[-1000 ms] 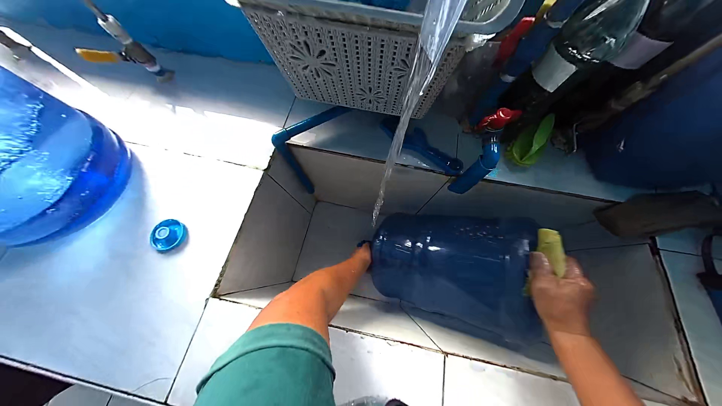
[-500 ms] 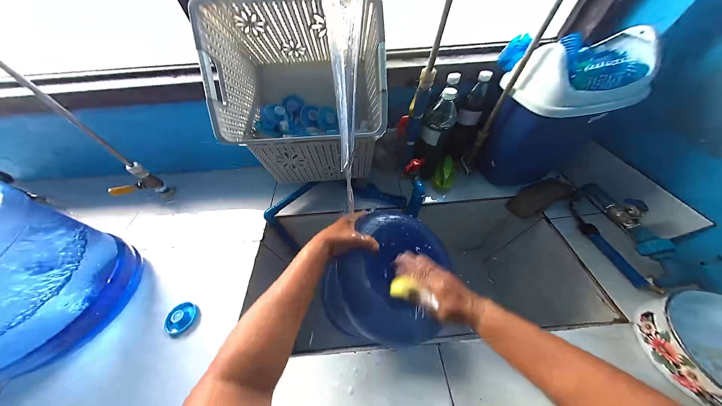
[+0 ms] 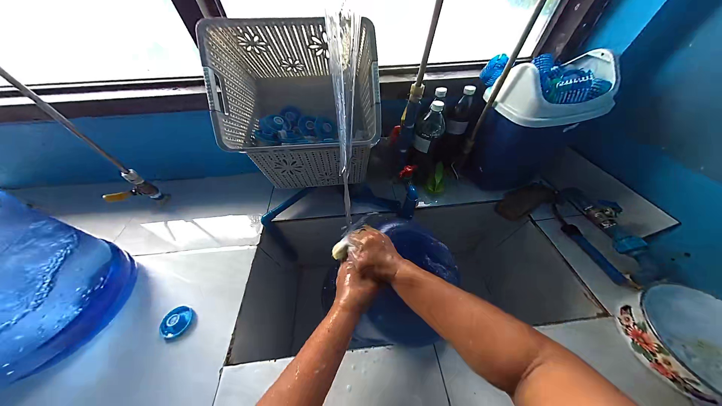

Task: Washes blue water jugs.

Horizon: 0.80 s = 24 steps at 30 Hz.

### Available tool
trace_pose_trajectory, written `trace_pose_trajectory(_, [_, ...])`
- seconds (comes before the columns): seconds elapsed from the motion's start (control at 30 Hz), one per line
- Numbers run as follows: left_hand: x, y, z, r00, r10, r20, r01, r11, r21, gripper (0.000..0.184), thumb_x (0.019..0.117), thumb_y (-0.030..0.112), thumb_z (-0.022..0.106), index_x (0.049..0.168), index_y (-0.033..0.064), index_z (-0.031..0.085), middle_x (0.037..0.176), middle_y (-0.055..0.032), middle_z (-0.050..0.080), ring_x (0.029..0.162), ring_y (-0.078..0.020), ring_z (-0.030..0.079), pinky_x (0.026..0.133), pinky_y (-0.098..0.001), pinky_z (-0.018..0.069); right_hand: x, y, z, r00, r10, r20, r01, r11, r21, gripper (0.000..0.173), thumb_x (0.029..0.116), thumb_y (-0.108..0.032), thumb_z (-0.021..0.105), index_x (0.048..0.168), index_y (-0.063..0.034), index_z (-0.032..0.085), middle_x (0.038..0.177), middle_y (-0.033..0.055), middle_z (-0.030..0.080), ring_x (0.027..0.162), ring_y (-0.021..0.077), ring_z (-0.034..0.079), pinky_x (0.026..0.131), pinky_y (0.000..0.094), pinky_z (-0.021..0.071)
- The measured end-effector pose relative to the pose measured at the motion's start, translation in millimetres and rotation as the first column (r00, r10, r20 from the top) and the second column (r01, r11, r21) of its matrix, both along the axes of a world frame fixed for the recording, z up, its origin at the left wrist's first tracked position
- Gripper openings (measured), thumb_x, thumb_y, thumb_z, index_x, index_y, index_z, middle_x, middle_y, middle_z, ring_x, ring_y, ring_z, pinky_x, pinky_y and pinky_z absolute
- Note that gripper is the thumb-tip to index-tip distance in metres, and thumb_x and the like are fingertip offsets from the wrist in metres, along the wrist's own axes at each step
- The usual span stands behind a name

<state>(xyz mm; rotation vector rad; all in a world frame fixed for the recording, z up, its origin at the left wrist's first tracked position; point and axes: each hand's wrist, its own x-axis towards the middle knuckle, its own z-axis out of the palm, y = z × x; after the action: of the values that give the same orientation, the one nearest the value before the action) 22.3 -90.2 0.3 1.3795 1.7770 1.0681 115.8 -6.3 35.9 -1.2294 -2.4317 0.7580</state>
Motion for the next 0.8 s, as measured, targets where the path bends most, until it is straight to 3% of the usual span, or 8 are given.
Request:
trace_pose_trajectory(0.07, [-2.5, -11.7, 0.7, 1.0, 0.016, 0.021, -0.015, 0.999, -0.042, 0.102, 0.0741, 0.033, 0.084, 0.152, -0.0078, 0.033, 0.152, -0.0285, 0.042, 0.141, -0.033, 0.044, 0.117, -0.045, 0.0373, 0.0, 12.8, 1.7, 0.998, 0.015, -0.057, -0.018, 0.998, -0.056, 0.032, 0.1021, -0.012, 0.053, 0.128, 0.0005, 0.067, 0.125, 0.0242, 0.068, 0.122, 0.0397, 0.063, 0.104, 0.0605, 0.0471])
trace_pose_trajectory(0.17, [-7.1, -25.7, 7.9, 0.995, 0.091, 0.037, -0.088, 0.992, -0.091, 0.106, 0.0768, 0.038, 0.082, 0.155, -0.0058, 0.025, 0.155, -0.0278, 0.037, 0.141, -0.0322, 0.043, 0.116, -0.044, 0.0379, 41.6, 57.8, -10.9, 0.965, -0.261, 0.005, 0.261, 0.963, -0.066, 0.05, 0.1053, -0.01, 0.043, 0.156, -0.0117, 0.043, 0.144, 0.0233, 0.057, 0.13, 0.0425, 0.058, 0.106, 0.0629, 0.0458])
trace_pose_trajectory(0.23, [-14.1, -5.6, 20.0, 0.996, 0.085, 0.022, -0.082, 0.988, -0.135, 0.09, 0.0836, 0.043, 0.077, 0.144, -0.0106, 0.036, 0.14, -0.0305, 0.048, 0.129, -0.036, 0.053, 0.108, -0.0478, 0.0446, 40.3, 26.5, -33.4, 0.97, -0.227, -0.085, 0.238, 0.958, 0.162, 0.047, 0.1, -0.006, 0.049, 0.147, -0.0033, 0.053, 0.144, 0.0241, 0.057, 0.133, 0.0412, 0.056, 0.11, 0.0586, 0.0448])
trace_pose_trajectory(0.33, [-50.1, 62.7, 44.5, 0.974, -0.225, 0.021, 0.22, 0.922, -0.32, 0.067, 0.1009, 0.042, 0.063, 0.141, -0.0092, 0.045, 0.132, -0.0317, 0.057, 0.123, -0.0402, 0.057, 0.106, -0.0552, 0.0444, 31.1, -84.4, -56.9, 0.923, 0.21, -0.321, -0.093, 0.935, 0.342, 0.036, 0.0963, -0.006, 0.052, 0.125, -0.0009, 0.072, 0.139, 0.0226, 0.063, 0.137, 0.0404, 0.054, 0.117, 0.0538, 0.0413])
trace_pose_trajectory(0.43, [-80.1, 93.1, 41.1, 0.873, -0.487, 0.038, 0.471, 0.818, -0.33, 0.065, 0.0847, 0.014, 0.082, 0.141, 0.0002, 0.053, 0.125, -0.0207, 0.065, 0.113, -0.0277, 0.065, 0.101, -0.0468, 0.0517, 66.6, -89.0, -61.9, 0.921, 0.289, -0.261, -0.167, 0.899, 0.406, 0.034, 0.1008, -0.013, 0.049, 0.122, -0.0022, 0.073, 0.135, 0.0167, 0.068, 0.134, 0.0339, 0.058, 0.116, 0.0503, 0.0436])
trace_pose_trajectory(0.57, [-22.1, 40.0, 16.5, 0.978, -0.19, 0.081, 0.203, 0.957, -0.206, 0.094, 0.0668, 0.024, 0.089, 0.146, 0.002, 0.044, 0.135, -0.0214, 0.058, 0.121, -0.028, 0.06, 0.103, -0.0457, 0.0516, 81.7, 21.9, -33.8, 0.977, -0.21, -0.021, 0.211, 0.977, 0.032, 0.04, 0.1073, -0.013, 0.044, 0.142, 0.0006, 0.057, 0.148, 0.0214, 0.055, 0.142, 0.0387, 0.048, 0.119, 0.057, 0.0351])
trace_pose_trajectory(0.7, [13.3, 3.2, -0.5, 0.999, 0.03, 0.025, -0.03, 0.999, -0.017, 0.107, 0.0676, 0.033, 0.087, 0.149, -0.0109, 0.034, 0.148, -0.0294, 0.045, 0.137, -0.0336, 0.048, 0.114, -0.0454, 0.04, 17.2, 10.8, -14.2, 0.987, -0.008, -0.157, 0.021, 0.996, 0.084, 0.032, 0.1016, -0.014, 0.051, 0.119, 0.002, 0.073, 0.125, 0.0219, 0.07, 0.127, 0.0349, 0.061, 0.113, 0.0511, 0.0432])
trace_pose_trajectory(0.8, [11.5, -11.0, 1.9, 0.998, 0.053, 0.026, -0.05, 0.995, -0.089, 0.104, 0.0702, 0.034, 0.085, 0.152, -0.0049, 0.033, 0.153, -0.0261, 0.04, 0.139, -0.0317, 0.046, 0.114, -0.0444, 0.0397, 42.4, 51.3, -8.1, 0.974, -0.224, -0.024, 0.219, 0.966, -0.136, 0.03, 0.1045, -0.014, 0.05, 0.119, 0.002, 0.071, 0.12, 0.0259, 0.069, 0.118, 0.0419, 0.064, 0.101, 0.0633, 0.0474])
